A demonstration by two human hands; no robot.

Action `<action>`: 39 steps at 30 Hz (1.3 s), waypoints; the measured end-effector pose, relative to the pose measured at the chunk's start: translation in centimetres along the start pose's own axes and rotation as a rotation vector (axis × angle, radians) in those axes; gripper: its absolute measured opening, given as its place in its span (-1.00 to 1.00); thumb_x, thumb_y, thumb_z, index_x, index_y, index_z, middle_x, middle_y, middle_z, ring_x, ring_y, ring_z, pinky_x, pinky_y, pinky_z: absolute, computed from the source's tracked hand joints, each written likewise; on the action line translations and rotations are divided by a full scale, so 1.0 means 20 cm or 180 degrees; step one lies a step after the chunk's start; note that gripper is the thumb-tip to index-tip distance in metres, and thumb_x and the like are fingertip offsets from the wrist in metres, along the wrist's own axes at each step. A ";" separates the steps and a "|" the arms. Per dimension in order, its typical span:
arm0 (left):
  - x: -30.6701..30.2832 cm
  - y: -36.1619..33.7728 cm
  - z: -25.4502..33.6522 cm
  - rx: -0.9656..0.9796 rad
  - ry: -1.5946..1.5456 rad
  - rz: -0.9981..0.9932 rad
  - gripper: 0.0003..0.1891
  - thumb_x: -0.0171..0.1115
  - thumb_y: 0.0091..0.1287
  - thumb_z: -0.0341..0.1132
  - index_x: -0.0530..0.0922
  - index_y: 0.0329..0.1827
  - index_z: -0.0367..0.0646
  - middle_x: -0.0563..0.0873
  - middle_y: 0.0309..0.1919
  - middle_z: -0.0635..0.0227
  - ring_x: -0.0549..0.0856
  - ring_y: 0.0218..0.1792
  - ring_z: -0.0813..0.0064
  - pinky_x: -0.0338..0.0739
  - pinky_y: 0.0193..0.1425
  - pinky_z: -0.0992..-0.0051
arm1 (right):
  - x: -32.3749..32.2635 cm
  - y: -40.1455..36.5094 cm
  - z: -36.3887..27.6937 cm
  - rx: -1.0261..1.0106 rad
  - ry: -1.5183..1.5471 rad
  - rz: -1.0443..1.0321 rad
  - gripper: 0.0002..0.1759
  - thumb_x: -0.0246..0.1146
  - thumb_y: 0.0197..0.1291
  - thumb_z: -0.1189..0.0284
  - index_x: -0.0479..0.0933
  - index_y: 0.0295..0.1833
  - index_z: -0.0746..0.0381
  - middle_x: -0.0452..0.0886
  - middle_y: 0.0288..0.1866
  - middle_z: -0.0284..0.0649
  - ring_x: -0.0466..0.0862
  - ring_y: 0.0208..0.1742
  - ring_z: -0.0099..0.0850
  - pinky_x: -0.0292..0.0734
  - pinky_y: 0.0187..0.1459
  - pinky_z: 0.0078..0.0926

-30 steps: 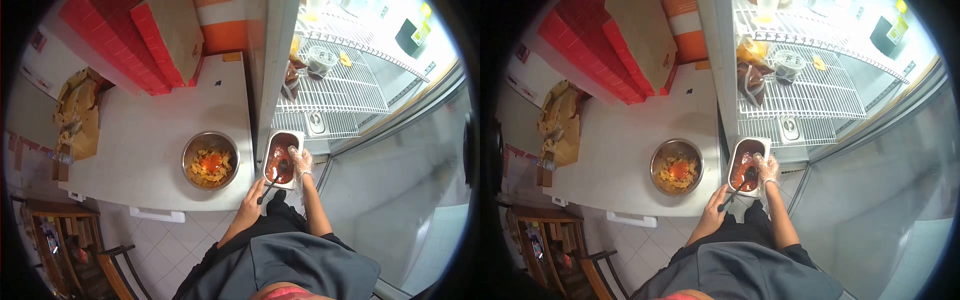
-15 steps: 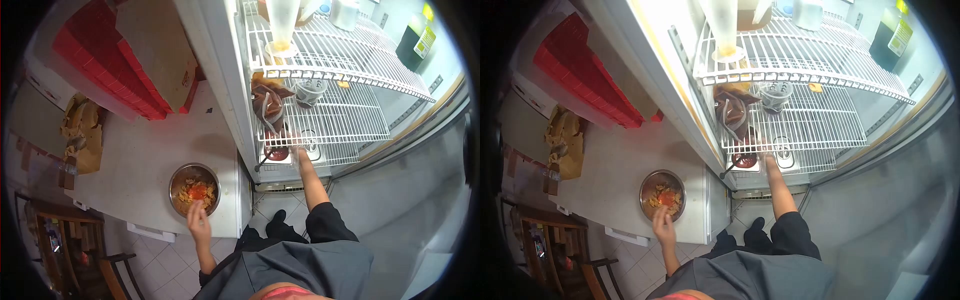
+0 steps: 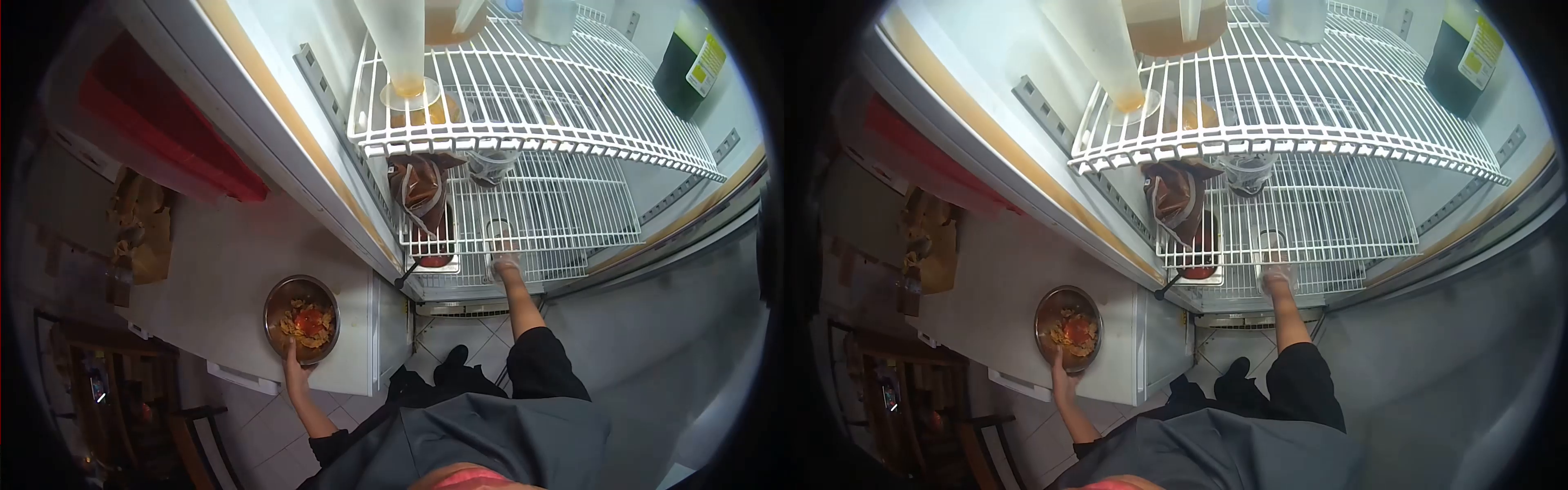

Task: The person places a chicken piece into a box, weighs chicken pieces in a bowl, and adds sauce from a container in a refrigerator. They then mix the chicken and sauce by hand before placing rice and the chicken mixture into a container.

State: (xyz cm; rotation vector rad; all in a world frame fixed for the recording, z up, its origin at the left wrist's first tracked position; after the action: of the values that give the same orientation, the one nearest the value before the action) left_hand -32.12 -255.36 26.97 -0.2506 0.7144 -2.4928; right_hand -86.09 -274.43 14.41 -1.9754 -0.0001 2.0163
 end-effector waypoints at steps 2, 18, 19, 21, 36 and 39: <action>0.00 0.03 -0.03 -0.0032 -0.0082 -0.0089 -0.30 0.05 0.17 0.02 -0.01 0.26 -0.14 0.23 0.15 0.10 0.31 0.13 0.16 0.37 0.01 0.16 | -0.04 0.03 0.01 0.0039 0.0750 0.0256 -0.37 -0.03 0.05 0.42 -0.01 0.29 0.04 0.22 0.22 -0.12 0.36 0.10 -0.13 0.29 0.07 -0.26; 0.24 -0.16 0.07 -0.0037 -0.1149 -0.1193 -0.64 0.03 0.13 -0.38 0.33 0.01 -0.30 0.51 -0.09 0.22 0.53 -0.10 0.37 0.42 0.00 0.36 | -0.74 -0.32 -0.77 -0.1156 0.0953 0.2585 -0.56 -0.05 0.07 0.18 0.39 0.02 0.18 0.46 -0.07 0.07 0.45 -0.02 -0.07 0.28 0.06 -0.21; 0.23 -0.18 0.09 -0.0055 -0.1157 -0.1159 -0.64 0.03 0.13 -0.38 0.33 0.01 -0.30 0.51 -0.09 0.22 0.53 -0.10 0.37 0.42 0.00 0.36 | -0.64 -0.20 -0.80 -0.1108 0.0702 0.1077 -0.58 -0.06 0.07 0.18 0.42 -0.01 0.15 0.45 -0.04 0.03 0.44 0.01 -0.12 0.27 0.07 -0.23; 0.26 -0.23 0.17 0.0113 -0.1116 -0.1699 -0.65 -0.01 0.11 -0.45 0.32 -0.01 -0.35 0.53 -0.12 0.18 0.55 -0.12 0.32 0.44 -0.04 0.39 | -0.58 -0.21 -0.78 -0.0681 0.0631 -0.0274 -0.62 -0.09 0.08 0.20 0.47 -0.06 0.12 0.46 -0.02 -0.03 0.46 0.03 -0.20 0.29 0.06 -0.25; 0.38 -0.50 0.20 -0.1085 0.0595 -0.4149 -0.64 0.00 0.02 -0.54 0.33 -0.05 -0.35 0.55 -0.29 0.27 0.56 -0.36 0.56 0.45 -0.34 0.63 | -0.55 -3.49 -0.13 0.2179 0.0462 0.4950 -0.81 0.00 0.12 0.45 0.42 -0.18 0.29 0.47 -0.20 -0.18 0.45 -0.08 -0.38 0.30 0.02 -0.46; 0.45 -0.58 0.12 -0.1140 0.1015 -0.4805 -0.58 0.00 -0.02 -0.53 0.29 -0.02 -0.38 0.53 -0.24 0.22 0.55 -0.30 0.49 0.46 -0.24 0.58 | 0.04 -4.56 0.70 0.2047 0.0870 0.4777 -0.76 -0.02 0.13 0.43 0.37 -0.11 0.30 0.44 -0.14 -0.16 0.43 -0.06 -0.35 0.29 0.04 -0.43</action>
State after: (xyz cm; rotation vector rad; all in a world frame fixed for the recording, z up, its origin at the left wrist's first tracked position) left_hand -43.99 -252.88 35.38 -0.7426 1.4824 -3.8280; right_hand -79.38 -184.52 34.25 -1.7894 2.4037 1.7587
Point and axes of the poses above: each hand's wrist, its own y-axis towards the middle knuckle, its own x-axis out of the palm, z = x × y, the point moved 9 cm from there along y, towards the middle knuckle
